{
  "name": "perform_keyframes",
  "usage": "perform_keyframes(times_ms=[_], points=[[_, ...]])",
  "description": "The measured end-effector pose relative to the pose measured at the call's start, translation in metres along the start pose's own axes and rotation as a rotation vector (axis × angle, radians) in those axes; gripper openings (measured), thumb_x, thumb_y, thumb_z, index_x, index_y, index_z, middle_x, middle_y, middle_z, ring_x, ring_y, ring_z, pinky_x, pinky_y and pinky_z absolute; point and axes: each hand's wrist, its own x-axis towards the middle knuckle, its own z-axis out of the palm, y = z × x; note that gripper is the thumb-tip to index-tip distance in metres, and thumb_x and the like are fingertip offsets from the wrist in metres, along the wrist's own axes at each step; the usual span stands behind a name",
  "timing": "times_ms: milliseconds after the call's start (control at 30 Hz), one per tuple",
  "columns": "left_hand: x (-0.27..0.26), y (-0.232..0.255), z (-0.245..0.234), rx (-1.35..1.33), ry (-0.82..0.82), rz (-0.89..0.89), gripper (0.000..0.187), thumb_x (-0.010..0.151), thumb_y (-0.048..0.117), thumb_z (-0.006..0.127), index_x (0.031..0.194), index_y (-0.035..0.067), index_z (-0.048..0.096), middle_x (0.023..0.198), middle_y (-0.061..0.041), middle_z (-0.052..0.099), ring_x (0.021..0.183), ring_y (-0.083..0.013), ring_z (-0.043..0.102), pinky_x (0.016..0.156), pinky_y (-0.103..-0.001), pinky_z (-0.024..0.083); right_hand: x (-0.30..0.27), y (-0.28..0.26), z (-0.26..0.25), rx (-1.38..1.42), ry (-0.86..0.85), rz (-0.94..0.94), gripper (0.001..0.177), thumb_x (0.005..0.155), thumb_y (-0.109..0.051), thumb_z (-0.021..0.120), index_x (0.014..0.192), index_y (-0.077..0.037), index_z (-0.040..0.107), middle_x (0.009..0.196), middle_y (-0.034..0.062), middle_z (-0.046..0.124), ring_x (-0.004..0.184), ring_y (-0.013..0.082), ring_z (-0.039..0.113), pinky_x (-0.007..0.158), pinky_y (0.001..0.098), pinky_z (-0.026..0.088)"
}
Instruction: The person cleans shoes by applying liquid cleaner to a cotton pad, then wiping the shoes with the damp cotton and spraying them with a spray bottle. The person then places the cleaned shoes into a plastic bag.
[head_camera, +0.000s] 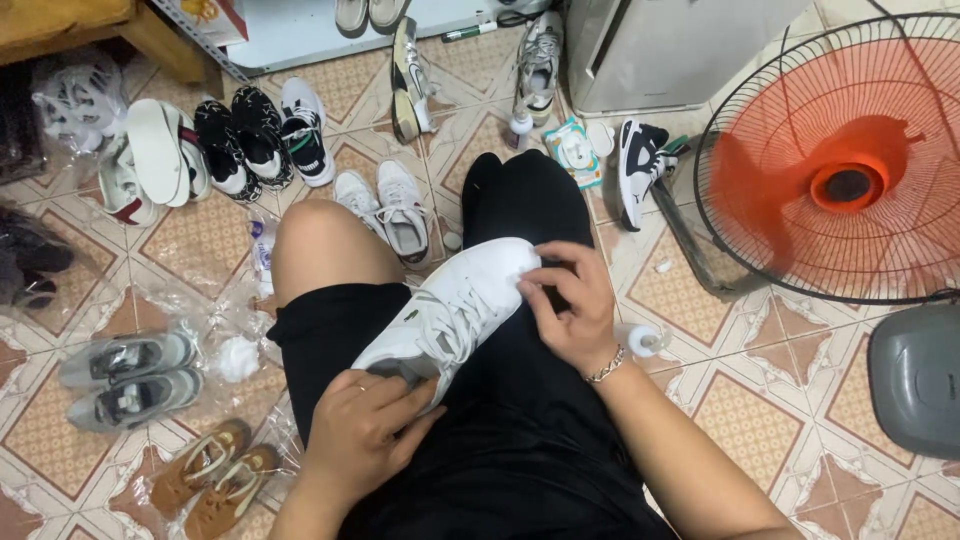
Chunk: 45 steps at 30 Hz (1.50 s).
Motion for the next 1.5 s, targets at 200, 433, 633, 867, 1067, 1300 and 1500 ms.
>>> perform_keyframes(times_ms=[200, 433, 633, 867, 1067, 1300, 1500], points=[[-0.004, 0.007, 0.003, 0.030, -0.033, 0.015, 0.030, 0.076, 0.020, 0.080, 0.105, 0.014, 0.076, 0.072, 0.001, 0.057, 0.066, -0.0184, 0.061, 0.069, -0.034, 0.047, 0.004, -0.001, 0.000, -0.092, 0.089, -0.014, 0.011, 0.087, -0.001, 0.078, 0.096, -0.003, 0.070, 0.119, 0.0177, 0.064, 0.103, 0.0312, 0.067, 0.091, 0.0382, 0.055], [-0.006, 0.012, 0.003, 0.066, -0.034, 0.005, 0.032, 0.080, 0.019, 0.078, 0.112, 0.015, 0.076, 0.075, 0.001, 0.058, 0.068, -0.0185, 0.061, 0.070, -0.033, 0.046, 0.007, -0.005, 0.003, -0.171, 0.073, -0.066, 0.013, 0.086, 0.000, 0.078, 0.096, -0.005, 0.071, 0.117, 0.0174, 0.066, 0.107, 0.0343, 0.066, 0.092, 0.0383, 0.054], [-0.016, 0.012, 0.007, 0.049, -0.072, -0.016, 0.032, 0.082, 0.018, 0.076, 0.113, 0.013, 0.075, 0.077, 0.000, 0.061, 0.070, -0.0171, 0.062, 0.070, -0.033, 0.046, 0.006, -0.014, 0.002, -0.157, -0.017, -0.172, 0.014, 0.081, 0.000, 0.078, 0.092, -0.007, 0.072, 0.111, 0.0141, 0.068, 0.101, 0.0319, 0.066, 0.089, 0.0386, 0.052], [-0.019, 0.015, 0.010, 0.082, -0.112, 0.014, 0.034, 0.085, 0.018, 0.071, 0.119, 0.011, 0.072, 0.078, -0.002, 0.059, 0.075, -0.0188, 0.063, 0.074, -0.034, 0.046, 0.009, -0.013, 0.000, -0.135, 0.055, -0.141, 0.012, 0.087, 0.000, 0.077, 0.096, -0.004, 0.070, 0.111, 0.0140, 0.066, 0.098, 0.0320, 0.066, 0.085, 0.0372, 0.054], [-0.027, 0.023, 0.014, 0.097, -0.182, -0.028, 0.037, 0.086, 0.014, 0.065, 0.122, 0.006, 0.067, 0.099, -0.007, 0.065, 0.090, -0.0237, 0.064, 0.086, -0.036, 0.046, 0.012, 0.026, 0.001, 0.067, 0.133, 0.186, 0.005, 0.100, 0.000, 0.065, 0.104, -0.003, 0.062, 0.117, 0.0157, 0.067, 0.098, 0.0282, 0.069, 0.083, 0.0345, 0.056], [-0.074, 0.026, 0.060, 0.259, -0.269, -0.140, 0.046, 0.080, 0.006, 0.056, 0.125, -0.006, 0.059, 0.119, -0.020, 0.064, 0.110, -0.0280, 0.063, 0.101, -0.042, 0.043, 0.025, 0.028, 0.011, 0.919, -0.092, 0.569, 0.012, 0.112, -0.018, 0.044, 0.119, -0.009, 0.042, 0.128, 0.0225, 0.067, 0.109, 0.0282, 0.072, 0.094, 0.0386, 0.060], [-0.066, 0.053, 0.044, -0.257, -0.361, -0.592, 0.046, 0.092, 0.025, 0.074, 0.120, -0.005, 0.054, 0.118, -0.023, 0.056, 0.111, -0.0421, 0.052, 0.097, -0.046, 0.040, -0.014, 0.030, 0.020, 0.783, 0.209, 0.628, 0.010, 0.115, -0.019, 0.045, 0.120, -0.010, 0.045, 0.098, 0.0163, 0.064, 0.074, 0.0191, 0.063, 0.069, 0.0343, 0.057]])
